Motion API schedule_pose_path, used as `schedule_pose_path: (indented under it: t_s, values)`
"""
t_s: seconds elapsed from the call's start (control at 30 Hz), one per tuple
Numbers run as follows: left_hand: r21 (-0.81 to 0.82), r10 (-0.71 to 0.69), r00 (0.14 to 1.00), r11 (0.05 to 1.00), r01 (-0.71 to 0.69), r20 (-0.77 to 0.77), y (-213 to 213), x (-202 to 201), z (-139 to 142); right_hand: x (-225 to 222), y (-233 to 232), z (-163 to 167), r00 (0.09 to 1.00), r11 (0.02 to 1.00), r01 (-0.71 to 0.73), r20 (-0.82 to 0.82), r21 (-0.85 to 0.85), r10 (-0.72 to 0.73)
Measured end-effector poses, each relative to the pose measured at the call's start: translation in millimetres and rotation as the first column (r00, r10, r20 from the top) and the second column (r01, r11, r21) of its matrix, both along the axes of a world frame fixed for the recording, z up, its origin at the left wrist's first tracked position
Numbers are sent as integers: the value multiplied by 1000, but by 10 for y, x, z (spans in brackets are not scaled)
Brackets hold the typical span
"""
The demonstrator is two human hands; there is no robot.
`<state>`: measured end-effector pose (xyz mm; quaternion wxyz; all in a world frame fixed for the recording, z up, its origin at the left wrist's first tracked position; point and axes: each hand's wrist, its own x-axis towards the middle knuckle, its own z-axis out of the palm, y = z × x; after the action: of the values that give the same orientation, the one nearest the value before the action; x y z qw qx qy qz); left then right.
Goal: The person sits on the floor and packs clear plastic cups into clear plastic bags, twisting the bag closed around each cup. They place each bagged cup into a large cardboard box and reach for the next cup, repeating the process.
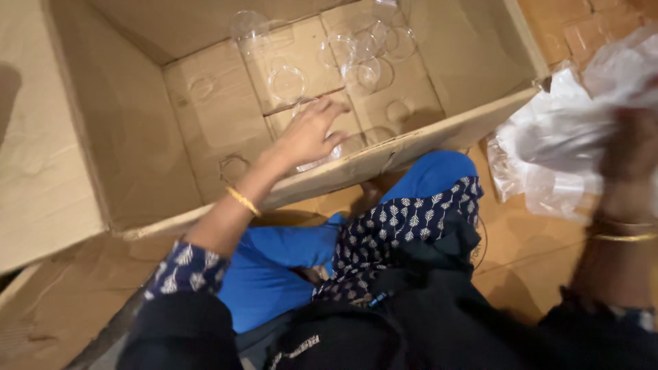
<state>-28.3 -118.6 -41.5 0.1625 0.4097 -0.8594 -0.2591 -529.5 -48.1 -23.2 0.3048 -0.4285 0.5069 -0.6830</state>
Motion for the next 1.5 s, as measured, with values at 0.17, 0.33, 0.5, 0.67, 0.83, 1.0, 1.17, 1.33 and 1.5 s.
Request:
schedule_pose_path:
  t_s: [0.17, 0.33, 0.5, 0.67, 0.83, 1.0, 1.17, 1.33, 1.5]
  values:
    - [148, 12, 805, 984, 95, -593, 564, -436, 571, 1548, 167, -218, 883, 903, -421, 191, -83, 429]
    - [63, 98, 735, 995, -75, -671, 966, -531, 716, 2447, 251, -168, 892, 898, -424, 117, -119, 436]
    - [375, 439, 626, 895, -243, -644, 1082, -392, 657, 2698, 325, -61, 879, 900, -422, 196, -108, 435]
    - [2, 130, 658, 981, -192, -742, 1180, -363, 654, 2733, 407, -14, 886, 911, -413, 235, 8, 400]
    - [67, 250, 662, 955, -289, -706, 1239, -323, 692, 2760, 465, 29, 828, 874, -485, 307, -26, 469]
    - [-41, 106, 627, 976, -216, -771, 1272, -304, 723, 2820, 474, 99, 836, 881, -473, 314, 0, 449]
    - [33, 278, 617, 925, -378, -737, 1283, -284, 744, 2794, 528, 138, 757, 851, -524, 442, -31, 482]
    - [-64, 146, 616, 950, -305, -774, 1295, -309, 740, 2776, 526, 49, 837, 892, -452, 339, -13, 429]
    - [-2, 270, 611, 914, -406, -744, 1301, -326, 696, 2799, 516, 91, 902, 925, -381, 217, -8, 373]
